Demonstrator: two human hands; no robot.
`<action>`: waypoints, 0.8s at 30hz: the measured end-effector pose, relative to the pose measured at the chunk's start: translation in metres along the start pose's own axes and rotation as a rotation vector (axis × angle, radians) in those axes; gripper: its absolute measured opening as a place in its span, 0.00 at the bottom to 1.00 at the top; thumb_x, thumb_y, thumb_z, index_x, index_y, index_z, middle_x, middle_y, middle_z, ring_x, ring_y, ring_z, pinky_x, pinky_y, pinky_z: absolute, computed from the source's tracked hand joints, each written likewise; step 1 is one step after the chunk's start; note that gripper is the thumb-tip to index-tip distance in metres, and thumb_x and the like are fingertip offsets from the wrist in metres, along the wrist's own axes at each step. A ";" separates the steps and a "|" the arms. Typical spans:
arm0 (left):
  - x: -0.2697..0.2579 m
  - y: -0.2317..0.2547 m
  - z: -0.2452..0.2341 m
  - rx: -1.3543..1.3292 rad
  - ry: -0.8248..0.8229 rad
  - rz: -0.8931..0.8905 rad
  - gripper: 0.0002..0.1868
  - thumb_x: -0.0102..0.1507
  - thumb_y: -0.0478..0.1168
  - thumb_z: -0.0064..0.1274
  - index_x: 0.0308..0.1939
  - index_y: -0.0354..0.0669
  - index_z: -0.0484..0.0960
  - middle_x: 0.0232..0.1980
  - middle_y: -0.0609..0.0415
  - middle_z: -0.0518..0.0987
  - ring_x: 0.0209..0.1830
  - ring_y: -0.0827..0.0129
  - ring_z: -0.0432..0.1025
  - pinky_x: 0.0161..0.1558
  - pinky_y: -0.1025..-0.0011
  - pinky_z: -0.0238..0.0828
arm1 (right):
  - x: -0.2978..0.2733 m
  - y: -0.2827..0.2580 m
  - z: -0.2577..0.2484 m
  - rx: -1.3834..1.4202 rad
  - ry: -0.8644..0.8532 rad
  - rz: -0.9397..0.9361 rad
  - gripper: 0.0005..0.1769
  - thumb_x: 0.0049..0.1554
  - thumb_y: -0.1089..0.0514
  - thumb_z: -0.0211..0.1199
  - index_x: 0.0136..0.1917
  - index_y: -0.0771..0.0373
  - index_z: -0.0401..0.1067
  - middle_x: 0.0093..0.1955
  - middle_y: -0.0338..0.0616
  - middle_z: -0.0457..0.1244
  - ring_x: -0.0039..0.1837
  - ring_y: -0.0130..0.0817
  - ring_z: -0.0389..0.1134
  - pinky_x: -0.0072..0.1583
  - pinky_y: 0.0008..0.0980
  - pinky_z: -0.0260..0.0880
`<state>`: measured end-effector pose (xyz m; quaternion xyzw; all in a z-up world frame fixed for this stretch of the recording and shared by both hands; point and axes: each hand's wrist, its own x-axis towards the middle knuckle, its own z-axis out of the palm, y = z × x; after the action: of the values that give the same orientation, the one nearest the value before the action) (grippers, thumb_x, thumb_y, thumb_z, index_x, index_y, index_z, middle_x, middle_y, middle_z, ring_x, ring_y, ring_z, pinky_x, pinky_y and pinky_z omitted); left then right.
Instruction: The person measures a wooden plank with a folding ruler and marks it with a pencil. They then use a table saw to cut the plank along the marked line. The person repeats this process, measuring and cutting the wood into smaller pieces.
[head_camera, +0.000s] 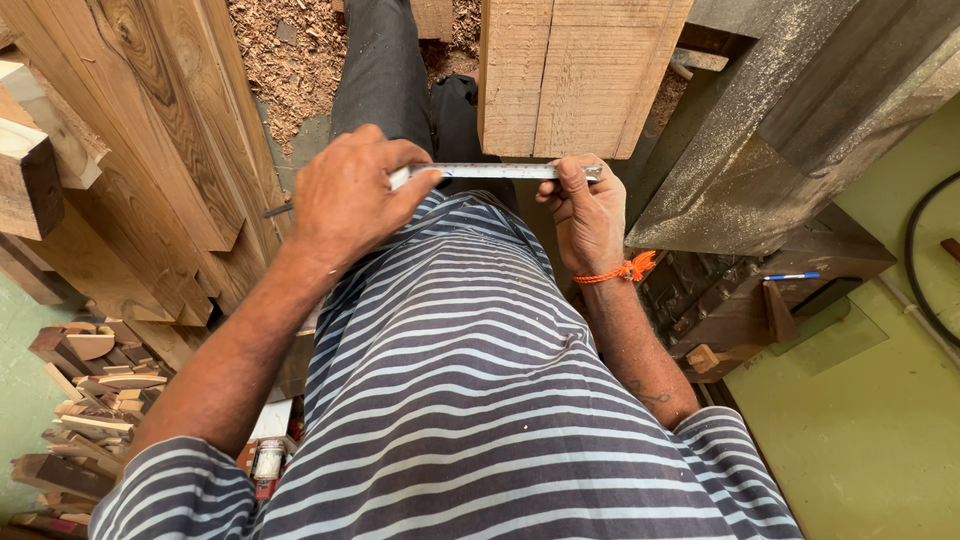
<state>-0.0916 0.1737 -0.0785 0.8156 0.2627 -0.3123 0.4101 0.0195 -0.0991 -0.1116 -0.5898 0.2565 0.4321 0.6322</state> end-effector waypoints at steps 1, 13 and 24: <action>0.001 0.002 0.004 -0.012 0.019 0.005 0.15 0.63 0.58 0.62 0.40 0.55 0.91 0.30 0.56 0.74 0.33 0.63 0.71 0.30 0.54 0.68 | -0.001 0.000 0.002 -0.003 -0.007 -0.018 0.12 0.61 0.54 0.69 0.47 0.64 0.73 0.43 0.43 0.66 0.44 0.31 0.70 0.49 0.32 0.76; 0.000 -0.002 0.013 -0.238 0.162 0.116 0.09 0.62 0.42 0.55 0.41 0.49 0.90 0.40 0.55 0.83 0.42 0.57 0.77 0.44 0.55 0.74 | 0.002 -0.020 0.010 -0.096 -0.051 -0.138 0.11 0.63 0.55 0.70 0.46 0.65 0.73 0.42 0.42 0.67 0.44 0.29 0.69 0.48 0.30 0.74; 0.001 0.005 0.006 -0.244 0.111 -0.005 0.10 0.59 0.46 0.58 0.38 0.51 0.91 0.33 0.56 0.82 0.33 0.59 0.78 0.36 0.57 0.73 | 0.006 -0.022 0.014 -0.110 -0.037 -0.139 0.11 0.63 0.55 0.70 0.46 0.65 0.73 0.41 0.41 0.66 0.43 0.28 0.69 0.47 0.29 0.74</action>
<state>-0.0894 0.1666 -0.0792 0.7752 0.3229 -0.2333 0.4902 0.0383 -0.0826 -0.1027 -0.6321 0.1790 0.4115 0.6318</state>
